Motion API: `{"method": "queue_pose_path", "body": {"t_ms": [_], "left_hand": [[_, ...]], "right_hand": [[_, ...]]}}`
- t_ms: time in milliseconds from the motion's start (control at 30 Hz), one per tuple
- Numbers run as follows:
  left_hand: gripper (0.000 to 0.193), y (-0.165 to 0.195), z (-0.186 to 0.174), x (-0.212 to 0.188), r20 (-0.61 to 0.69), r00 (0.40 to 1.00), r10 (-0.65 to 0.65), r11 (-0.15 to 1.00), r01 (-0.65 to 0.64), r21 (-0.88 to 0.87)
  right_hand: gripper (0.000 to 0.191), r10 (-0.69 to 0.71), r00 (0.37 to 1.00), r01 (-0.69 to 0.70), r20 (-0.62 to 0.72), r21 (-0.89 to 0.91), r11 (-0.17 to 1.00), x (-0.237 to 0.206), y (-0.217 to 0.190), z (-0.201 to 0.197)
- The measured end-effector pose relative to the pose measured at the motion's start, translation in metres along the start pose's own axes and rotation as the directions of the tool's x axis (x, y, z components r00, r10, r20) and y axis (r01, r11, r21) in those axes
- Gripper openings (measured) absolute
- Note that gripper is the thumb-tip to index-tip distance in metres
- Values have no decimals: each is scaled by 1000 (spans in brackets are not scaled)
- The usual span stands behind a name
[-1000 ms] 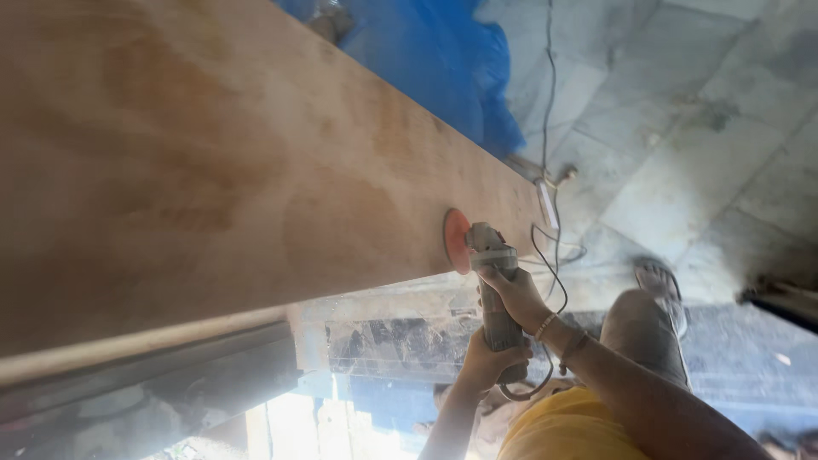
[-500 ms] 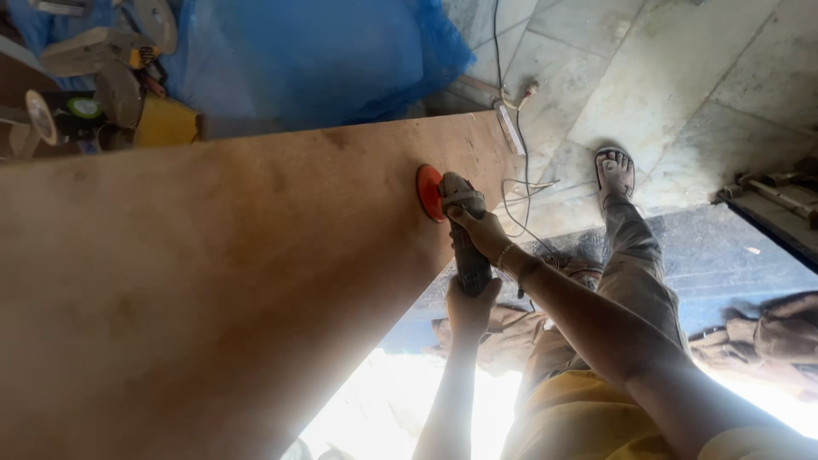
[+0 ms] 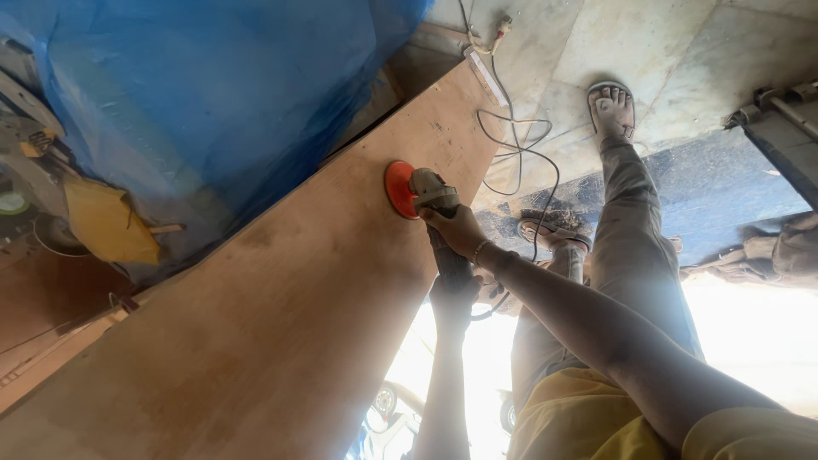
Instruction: The person uses a power sander to smooth the surface and edges of a large plywood structure, moving the tool across various panels and along the interior shelving.
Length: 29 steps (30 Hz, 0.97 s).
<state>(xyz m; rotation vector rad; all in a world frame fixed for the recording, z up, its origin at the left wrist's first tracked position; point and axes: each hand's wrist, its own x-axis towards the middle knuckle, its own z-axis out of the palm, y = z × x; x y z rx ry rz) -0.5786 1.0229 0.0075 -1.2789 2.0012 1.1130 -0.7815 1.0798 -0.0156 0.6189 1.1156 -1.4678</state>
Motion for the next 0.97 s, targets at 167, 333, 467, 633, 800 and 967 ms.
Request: {"method": "queue_pose_path", "body": {"t_ms": [167, 333, 467, 633, 800, 967], "left_hand": [[38, -29, 15, -19, 109, 962, -248, 934, 268, -234], [30, -28, 39, -66, 99, 953, -287, 918, 303, -255], [34, -16, 39, -76, 156, 944, -291, 921, 321, -221], [30, -27, 55, -45, 409, 880, -240, 807, 415, -421], [24, -49, 102, 29, 355, 901, -249, 775, 405, -485], [30, -53, 109, 73, 345, 912, -221, 780, 378, -499]], "right_hand": [[46, 116, 988, -116, -103, 9, 993, -7, 42, -18], [50, 146, 987, -144, -68, 26, 989, -29, 98, -37], [49, 95, 993, -95, -76, 7, 995, -34, 116, -41], [52, 101, 992, -97, -71, 60, 994, -10, 128, -59], [53, 208, 978, -205, -16, 93, 974, 69, 121, -89], [52, 79, 993, -76, -92, 32, 997, 120, 133, -100]]}}
